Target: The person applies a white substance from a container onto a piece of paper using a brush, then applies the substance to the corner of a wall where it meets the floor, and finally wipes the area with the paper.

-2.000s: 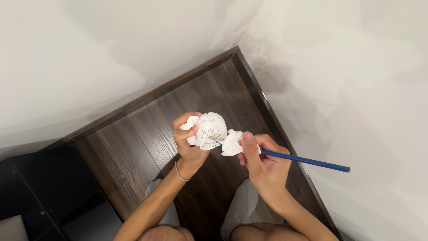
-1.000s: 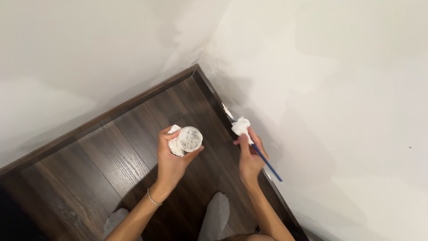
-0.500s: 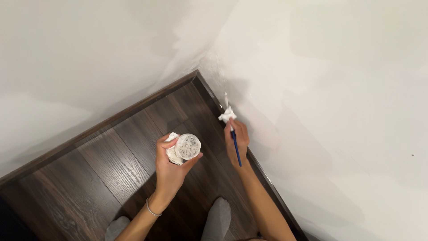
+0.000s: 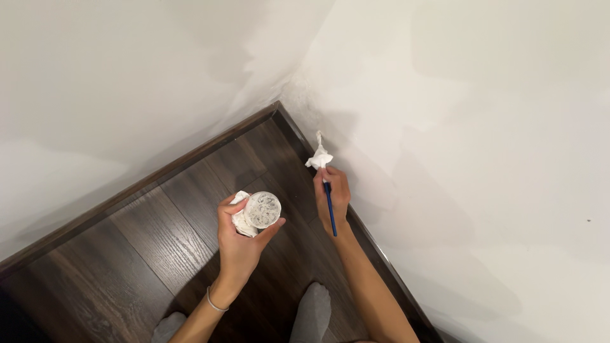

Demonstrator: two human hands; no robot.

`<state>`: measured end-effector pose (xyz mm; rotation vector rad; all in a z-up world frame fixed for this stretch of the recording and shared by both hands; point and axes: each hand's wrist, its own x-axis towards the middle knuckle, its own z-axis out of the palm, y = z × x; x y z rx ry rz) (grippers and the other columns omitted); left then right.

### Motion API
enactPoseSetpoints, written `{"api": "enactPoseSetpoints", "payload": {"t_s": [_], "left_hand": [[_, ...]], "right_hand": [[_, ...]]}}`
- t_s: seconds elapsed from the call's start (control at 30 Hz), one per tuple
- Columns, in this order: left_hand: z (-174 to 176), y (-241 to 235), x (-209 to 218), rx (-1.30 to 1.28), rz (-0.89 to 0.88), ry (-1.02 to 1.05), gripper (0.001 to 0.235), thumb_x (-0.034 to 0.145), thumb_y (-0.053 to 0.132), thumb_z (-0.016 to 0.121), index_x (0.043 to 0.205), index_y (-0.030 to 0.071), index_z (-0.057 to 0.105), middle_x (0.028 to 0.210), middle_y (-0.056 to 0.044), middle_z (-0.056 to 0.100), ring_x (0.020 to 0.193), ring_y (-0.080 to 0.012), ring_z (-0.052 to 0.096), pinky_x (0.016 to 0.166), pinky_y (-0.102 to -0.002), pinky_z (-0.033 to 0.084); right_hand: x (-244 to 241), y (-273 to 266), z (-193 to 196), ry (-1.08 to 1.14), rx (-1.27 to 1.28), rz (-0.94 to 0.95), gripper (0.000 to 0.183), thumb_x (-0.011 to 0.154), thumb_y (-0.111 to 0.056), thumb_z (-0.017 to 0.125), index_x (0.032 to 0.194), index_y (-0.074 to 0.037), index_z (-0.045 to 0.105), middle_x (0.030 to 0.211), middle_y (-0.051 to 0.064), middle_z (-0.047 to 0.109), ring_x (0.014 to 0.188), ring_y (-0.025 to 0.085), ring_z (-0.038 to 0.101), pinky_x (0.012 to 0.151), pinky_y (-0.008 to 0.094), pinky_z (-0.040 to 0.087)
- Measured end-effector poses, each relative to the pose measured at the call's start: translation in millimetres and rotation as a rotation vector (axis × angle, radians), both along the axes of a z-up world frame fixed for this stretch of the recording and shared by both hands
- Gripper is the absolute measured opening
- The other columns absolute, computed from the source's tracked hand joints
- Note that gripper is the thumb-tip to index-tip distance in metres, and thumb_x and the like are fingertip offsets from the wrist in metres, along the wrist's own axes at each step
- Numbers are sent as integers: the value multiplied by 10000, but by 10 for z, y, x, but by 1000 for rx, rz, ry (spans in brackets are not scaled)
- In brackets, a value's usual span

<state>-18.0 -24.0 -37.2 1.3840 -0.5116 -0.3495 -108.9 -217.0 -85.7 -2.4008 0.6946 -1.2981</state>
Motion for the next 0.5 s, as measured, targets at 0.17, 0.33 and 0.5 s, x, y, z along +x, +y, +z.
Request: {"api": "enactPoseSetpoints", "payload": {"t_s": [0.17,0.33,0.5], "left_hand": [[-24,-9,-4,20,-6,2,724,695,-40,907,1223,30,417,1350,-152,494,1159,-218,638,946,-322,621],[-44,-35,-33,33,-6,44,727,685,-29,906,1221,33,418,1340,-151,496,1141,-210,651,935,-323,626],[-30,-31,-14,29,-3,37,718,695,-20,905,1217,32,415,1343,-156,504,1140,-211,656,929,-319,628]], "right_hand": [[-7,31,11,24,28,-89,231,898,41,776,946,-35,563,982,136,677,790,257,666,633,351,518],[85,-48,105,-17,-59,-6,219,916,53,756,993,-6,559,1043,164,671,831,283,664,654,359,531],[71,49,96,-1,34,-112,239,906,53,759,939,-34,539,974,133,657,784,254,655,626,360,512]]}}
